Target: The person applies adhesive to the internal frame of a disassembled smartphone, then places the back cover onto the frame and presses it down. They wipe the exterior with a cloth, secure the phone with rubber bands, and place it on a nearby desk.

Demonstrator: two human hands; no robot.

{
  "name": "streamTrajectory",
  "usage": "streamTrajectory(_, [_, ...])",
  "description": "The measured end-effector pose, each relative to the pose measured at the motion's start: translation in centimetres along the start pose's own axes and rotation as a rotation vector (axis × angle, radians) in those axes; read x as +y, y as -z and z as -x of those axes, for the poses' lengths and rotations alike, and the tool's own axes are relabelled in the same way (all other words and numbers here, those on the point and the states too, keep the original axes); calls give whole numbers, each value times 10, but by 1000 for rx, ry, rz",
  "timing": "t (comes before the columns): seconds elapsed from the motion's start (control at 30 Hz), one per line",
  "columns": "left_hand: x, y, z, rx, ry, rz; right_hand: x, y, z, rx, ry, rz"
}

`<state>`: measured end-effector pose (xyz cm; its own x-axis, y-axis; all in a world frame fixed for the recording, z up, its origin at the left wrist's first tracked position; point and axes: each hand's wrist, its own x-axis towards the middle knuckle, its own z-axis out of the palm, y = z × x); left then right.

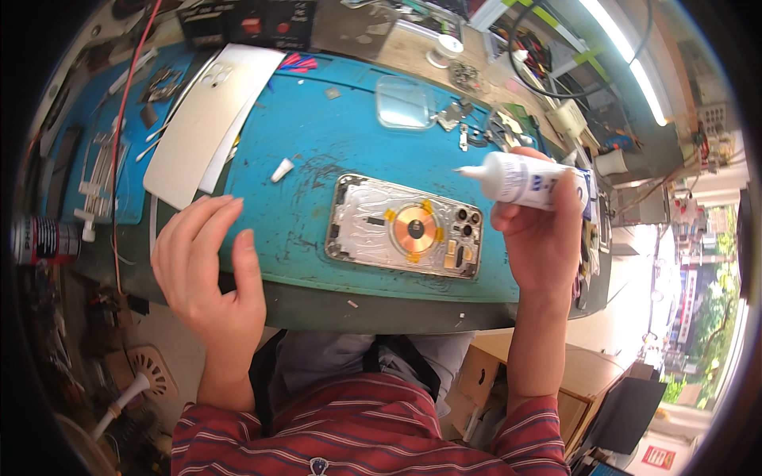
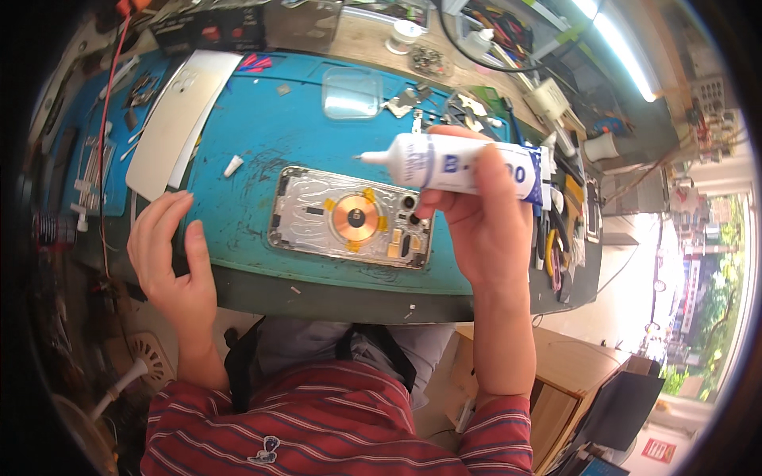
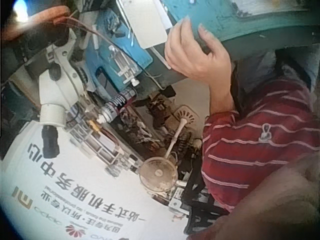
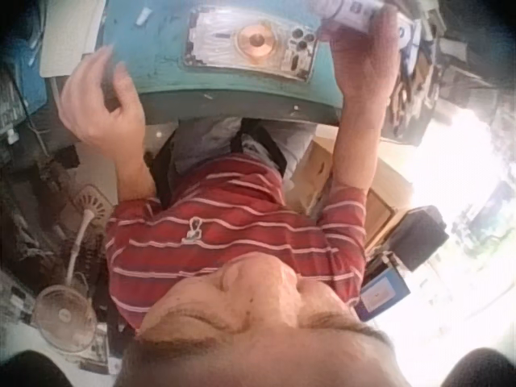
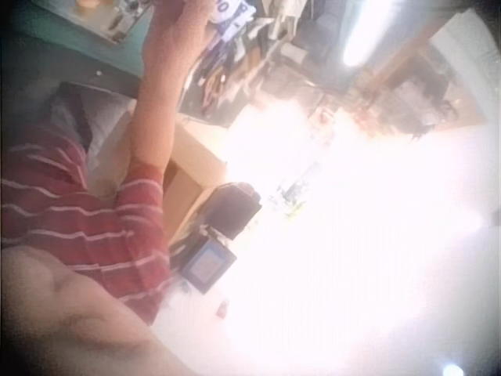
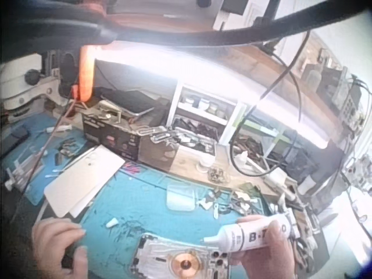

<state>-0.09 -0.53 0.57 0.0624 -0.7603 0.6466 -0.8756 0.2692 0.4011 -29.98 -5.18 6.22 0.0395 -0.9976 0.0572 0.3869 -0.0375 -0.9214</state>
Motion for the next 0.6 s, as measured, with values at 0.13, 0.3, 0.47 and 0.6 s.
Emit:
streamTrajectory(0.13, [3,0,1,-29,9,-29,-17,19,5,-56,-131,-753])
streamTrajectory(0.3, [5,-2,1,-23,20,-27,-26,49,35,-11,-24,-1124])
streamTrajectory(0.47, [7,-3,3,-25,15,-47,-30,74,80,113,218,-1304])
streamTrajectory(0.6, [7,-4,3,-30,17,-62,-18,88,108,161,274,-1329])
